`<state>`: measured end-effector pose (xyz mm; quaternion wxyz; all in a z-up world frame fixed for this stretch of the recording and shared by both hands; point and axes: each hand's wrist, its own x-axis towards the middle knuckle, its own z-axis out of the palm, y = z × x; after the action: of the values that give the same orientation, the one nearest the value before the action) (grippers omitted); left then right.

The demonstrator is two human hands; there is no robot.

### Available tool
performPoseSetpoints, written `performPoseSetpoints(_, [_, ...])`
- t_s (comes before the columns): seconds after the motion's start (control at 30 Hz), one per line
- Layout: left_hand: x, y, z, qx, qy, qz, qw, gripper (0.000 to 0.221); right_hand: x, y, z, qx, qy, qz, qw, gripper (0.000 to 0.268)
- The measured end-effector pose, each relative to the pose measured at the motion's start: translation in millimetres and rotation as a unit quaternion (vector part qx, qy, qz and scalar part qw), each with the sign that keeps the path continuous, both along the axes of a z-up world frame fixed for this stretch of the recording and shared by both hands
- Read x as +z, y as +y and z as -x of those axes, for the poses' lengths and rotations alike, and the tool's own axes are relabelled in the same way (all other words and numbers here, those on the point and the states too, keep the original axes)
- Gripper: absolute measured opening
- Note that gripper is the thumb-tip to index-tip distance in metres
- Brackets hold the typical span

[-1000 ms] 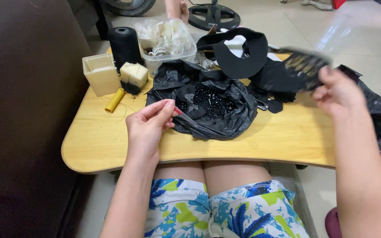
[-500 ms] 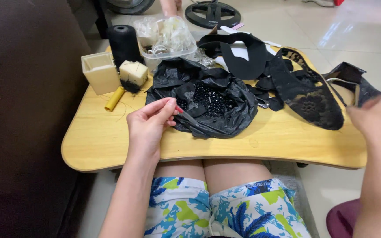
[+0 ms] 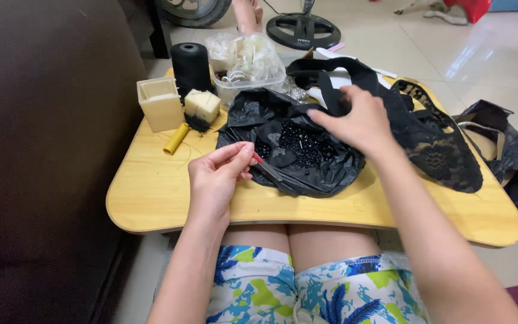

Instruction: Attaching small decorative beads to shoe components using a needle and thread

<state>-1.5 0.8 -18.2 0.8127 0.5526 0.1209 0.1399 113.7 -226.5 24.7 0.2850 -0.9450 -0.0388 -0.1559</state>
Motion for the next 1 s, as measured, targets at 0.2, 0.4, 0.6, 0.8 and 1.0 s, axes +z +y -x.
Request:
performPoseSetpoints(0.2, [0.5,2.9,-0.2,-0.001,0.002,0.007,1.0,0.028,-38.8,-14.8,-25.9,-0.048,-0.119,0.042,0.991,0.033])
performPoseSetpoints(0.4, [13.5,11.2,7.1,0.012,0.003,0.005,1.0,0.029,-19.6,-58.3,-87.0,-0.026,-0.082,-0.535,0.84,0.032])
performPoseSetpoints(0.6, [16.8,11.3,10.3,-0.02,-0.012,0.044,0.999,0.025,-15.7,-49.9,-53.6,-0.011,0.009,-0.767,0.642,0.027])
performPoseSetpoints(0.8, [32.2,17.4,21.3,-0.032,-0.003,0.018,0.999,0.022,7.6,-58.3,21.6,-0.138,0.07,-0.272,0.95,0.036])
performPoseSetpoints(1.0, [34.2,26.4,25.8,-0.03,-0.001,0.003,1.0,0.021,16.1,-45.1,44.9,-0.223,-0.019,0.152,0.963,0.031])
